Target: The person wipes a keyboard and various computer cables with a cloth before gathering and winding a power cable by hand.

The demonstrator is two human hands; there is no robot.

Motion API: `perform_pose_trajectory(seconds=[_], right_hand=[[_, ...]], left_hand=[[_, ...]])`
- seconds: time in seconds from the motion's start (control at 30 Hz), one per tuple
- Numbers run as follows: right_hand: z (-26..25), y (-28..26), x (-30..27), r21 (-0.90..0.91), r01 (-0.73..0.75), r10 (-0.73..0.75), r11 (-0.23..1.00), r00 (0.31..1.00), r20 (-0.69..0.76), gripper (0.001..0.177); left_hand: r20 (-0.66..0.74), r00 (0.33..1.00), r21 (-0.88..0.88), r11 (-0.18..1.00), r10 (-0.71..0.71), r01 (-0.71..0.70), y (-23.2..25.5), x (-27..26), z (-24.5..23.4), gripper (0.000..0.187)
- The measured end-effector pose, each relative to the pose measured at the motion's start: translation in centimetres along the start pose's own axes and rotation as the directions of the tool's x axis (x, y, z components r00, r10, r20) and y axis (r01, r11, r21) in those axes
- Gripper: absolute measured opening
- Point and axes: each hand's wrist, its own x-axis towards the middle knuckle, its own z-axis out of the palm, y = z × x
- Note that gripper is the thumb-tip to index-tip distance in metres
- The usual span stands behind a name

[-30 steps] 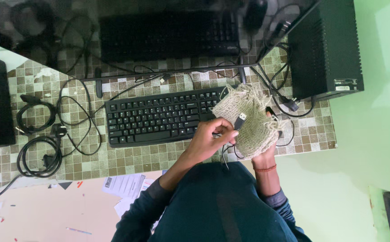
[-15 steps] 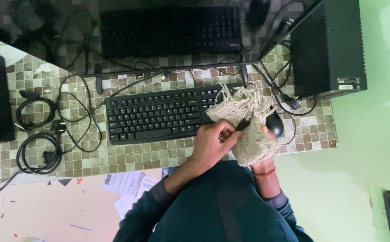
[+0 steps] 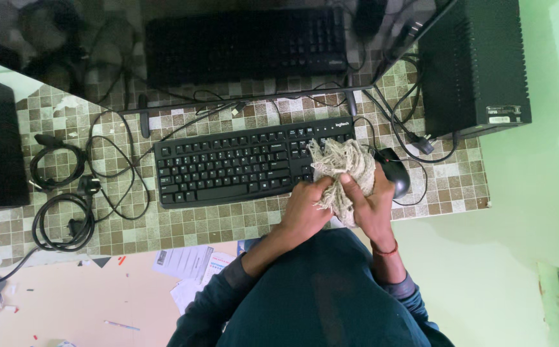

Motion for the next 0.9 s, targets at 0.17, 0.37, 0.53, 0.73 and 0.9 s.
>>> perform_pose_trajectory(seconds=[0.17, 0.37, 0.53, 0.73, 0.9], right_hand=[[-0.8, 2.7, 0.6, 0.127, -0.041, 0.046, 0.991, 0.998, -0.043, 0.032], [-2.2, 7.6, 1.1, 0.568, -0.101, 0.179, 0.817, 0.980, -0.084, 0.038], [-9.0, 11.7, 3.4, 0.944, 0.005, 0.225, 0.330, 0.971, -0.084, 0.044], [-8.4, 10.5, 1.2, 0.997, -0.069, 0.395, 0.043, 0.918, 0.047, 0.060], [-5.4, 7.8, -0.8, 0.958, -0.262, 0.412, 0.115, 0.890, 0.195, 0.062]], left_hand=[[0.060, 0.998, 0.034, 0.999, -0.006, 0.004, 0.5, 0.4, 0.7, 0.029], [0.093, 0.995, 0.170, 0.985, -0.026, 0.010, 2.2, 1.2, 1.0, 0.023], [0.130, 0.991, -0.159, 0.986, -0.021, 0.042, 2.4, 0.3, -1.2, 0.018], [0.076, 0.997, -0.241, 0.970, 0.009, 0.010, 2.8, 0.1, -1.7, 0.017], [0.045, 0.998, -0.231, 0.972, 0.053, -0.041, 3.5, 0.0, -1.8, 0.017]])
